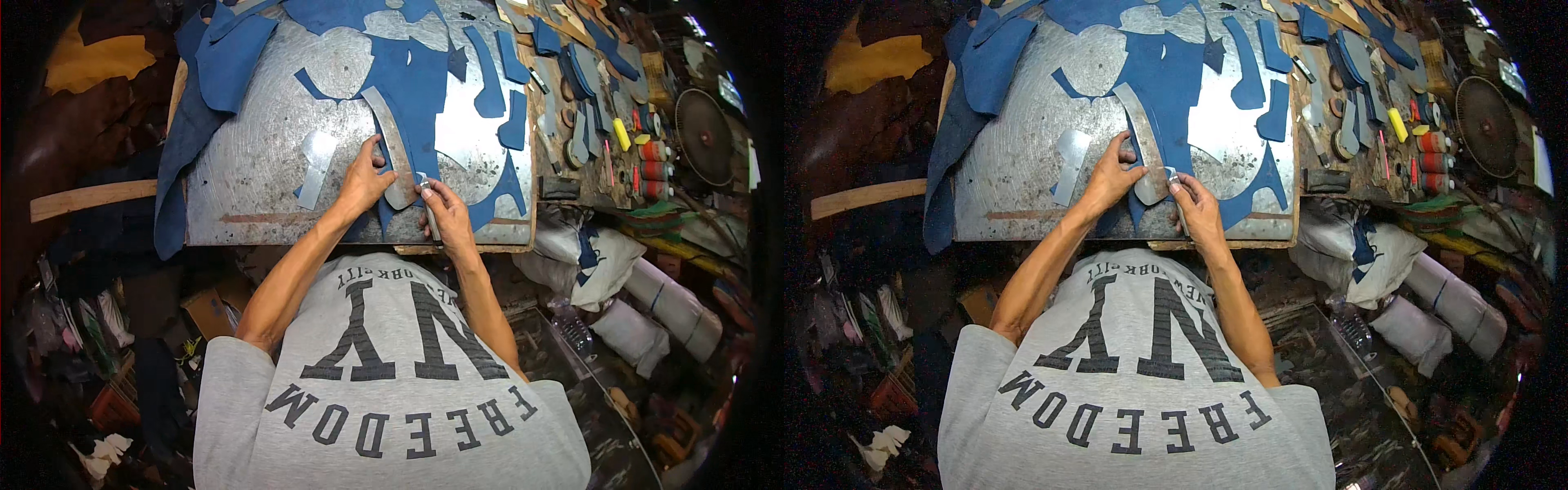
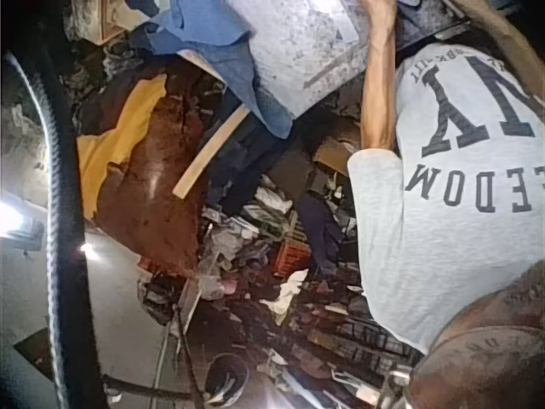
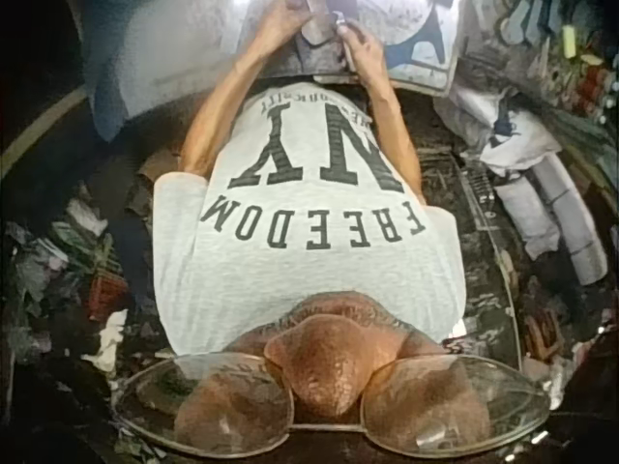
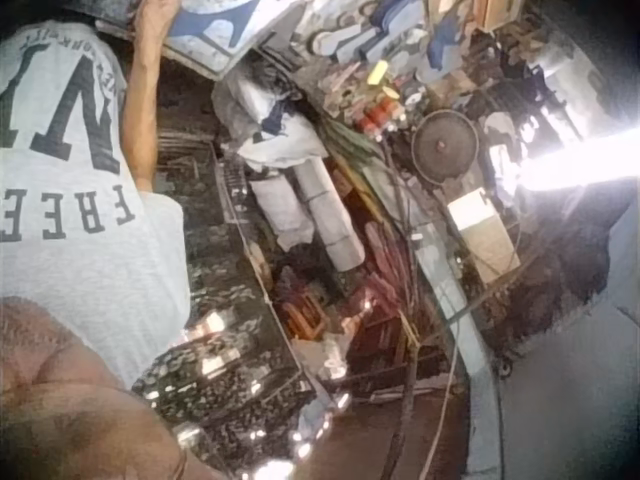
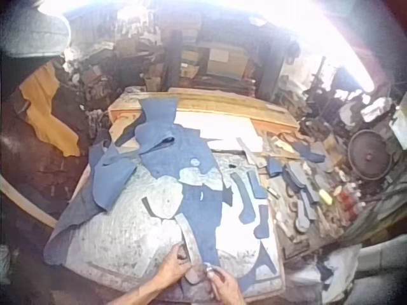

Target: Cutting leather patterns for shoes using a manual craft blade and metal templates.

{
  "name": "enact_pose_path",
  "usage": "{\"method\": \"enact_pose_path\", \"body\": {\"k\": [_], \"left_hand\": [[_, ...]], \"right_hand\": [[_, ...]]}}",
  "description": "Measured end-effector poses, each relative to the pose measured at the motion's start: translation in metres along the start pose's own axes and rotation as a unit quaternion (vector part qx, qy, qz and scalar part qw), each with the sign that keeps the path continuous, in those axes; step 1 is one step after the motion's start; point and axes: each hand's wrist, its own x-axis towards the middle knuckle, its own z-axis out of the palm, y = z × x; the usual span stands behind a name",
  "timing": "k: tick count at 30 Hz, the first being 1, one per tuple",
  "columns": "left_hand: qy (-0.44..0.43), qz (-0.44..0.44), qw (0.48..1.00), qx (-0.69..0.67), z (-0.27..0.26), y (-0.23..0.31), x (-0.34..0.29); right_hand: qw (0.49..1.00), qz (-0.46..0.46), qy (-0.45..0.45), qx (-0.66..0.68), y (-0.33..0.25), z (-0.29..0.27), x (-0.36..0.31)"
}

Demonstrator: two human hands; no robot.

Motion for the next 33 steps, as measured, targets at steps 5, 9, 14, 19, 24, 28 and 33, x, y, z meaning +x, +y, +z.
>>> {"method": "enact_pose_path", "body": {"k": [5,9,14,19,24,28,33], "left_hand": [[-0.056,-0.009,0.997,-0.053,0.006,-0.007,0.004],[-0.105,-0.011,0.977,-0.185,0.005,-0.004,0.002],[-0.158,-0.021,0.954,-0.254,-0.016,0.002,0.002],[-0.177,-0.01,0.958,-0.225,-0.017,-0.013,0.008],[-0.217,0.006,0.947,-0.235,-0.021,-0.019,0.011],[-0.208,-0.029,0.945,-0.251,-0.023,-0.01,0.008],[-0.189,-0.026,0.951,-0.243,-0.021,-0.01,0.006]], "right_hand": [[1.0,0.0,0.023,-0.005,-0.002,0.006,0.002],[0.996,-0.033,0.086,-0.01,0.01,0.008,0.002],[0.99,-0.038,0.128,-0.036,-0.006,0.028,-0.012],[0.989,-0.03,0.134,-0.055,-0.01,0.022,-0.004],[0.787,-0.237,0.223,-0.524,-0.052,-0.011,-0.002],[0.675,-0.353,0.188,-0.62,-0.117,-0.035,0.005],[0.739,-0.376,0.243,-0.503,-0.161,-0.066,0.056]]}}
